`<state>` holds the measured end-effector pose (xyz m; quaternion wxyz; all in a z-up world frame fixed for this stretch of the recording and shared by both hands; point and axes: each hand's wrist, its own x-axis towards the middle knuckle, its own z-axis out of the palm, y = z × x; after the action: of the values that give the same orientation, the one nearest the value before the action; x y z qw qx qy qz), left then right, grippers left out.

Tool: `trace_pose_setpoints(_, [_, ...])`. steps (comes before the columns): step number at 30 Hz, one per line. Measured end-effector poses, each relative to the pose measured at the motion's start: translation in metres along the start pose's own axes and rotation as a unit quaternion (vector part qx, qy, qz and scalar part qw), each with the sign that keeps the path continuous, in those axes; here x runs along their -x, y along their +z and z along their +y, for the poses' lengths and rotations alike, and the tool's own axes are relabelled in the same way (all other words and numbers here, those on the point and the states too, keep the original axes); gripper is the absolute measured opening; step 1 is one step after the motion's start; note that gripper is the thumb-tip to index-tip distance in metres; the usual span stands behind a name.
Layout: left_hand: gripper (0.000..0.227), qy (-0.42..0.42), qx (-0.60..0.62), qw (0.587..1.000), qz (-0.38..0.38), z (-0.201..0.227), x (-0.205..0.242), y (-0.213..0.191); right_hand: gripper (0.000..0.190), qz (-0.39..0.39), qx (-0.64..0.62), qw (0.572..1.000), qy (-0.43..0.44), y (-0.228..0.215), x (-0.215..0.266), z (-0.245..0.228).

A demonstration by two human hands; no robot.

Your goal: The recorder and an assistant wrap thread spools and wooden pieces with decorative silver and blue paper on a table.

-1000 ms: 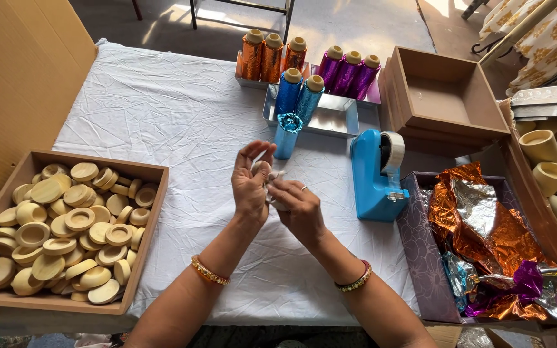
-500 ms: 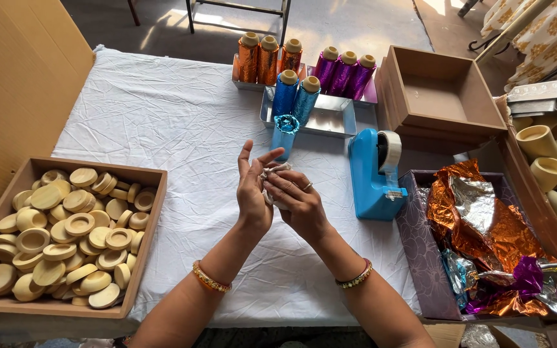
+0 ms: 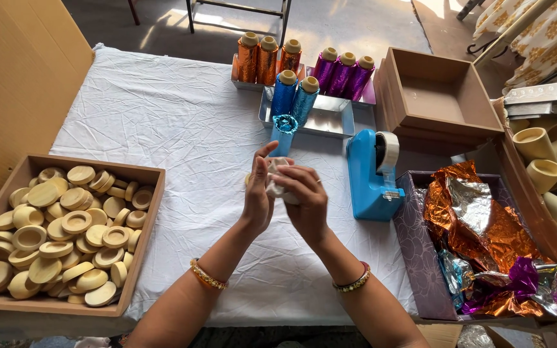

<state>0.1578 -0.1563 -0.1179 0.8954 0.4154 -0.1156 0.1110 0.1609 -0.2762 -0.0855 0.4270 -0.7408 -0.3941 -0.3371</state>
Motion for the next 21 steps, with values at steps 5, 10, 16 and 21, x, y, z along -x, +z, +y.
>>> trace_pose_setpoints(5, [0.071, -0.071, 0.066, 0.991, 0.093, 0.015, 0.001, 0.002, 0.036, -0.100, -0.006, 0.995, 0.012, 0.016, 0.008, -0.007])
trace_pose_setpoints(10, [0.072, -0.073, 0.109, 0.983, 0.125, 0.018, -0.006, -0.011, 0.030, -0.133, -0.038, 0.990, 0.001, 0.016, 0.012, 0.007])
trace_pose_setpoints(16, [0.058, -0.025, 0.092, 0.984, 0.149, 0.033, -0.016, -0.026, 0.029, -0.164, -0.028, 0.986, 0.009, 0.002, 0.014, 0.028])
trace_pose_setpoints(21, [0.054, -0.070, 0.022, 0.988, 0.135, 0.019, -0.018, -0.036, 0.060, -0.205, 0.089, 0.971, 0.082, -0.012, -0.017, 0.005])
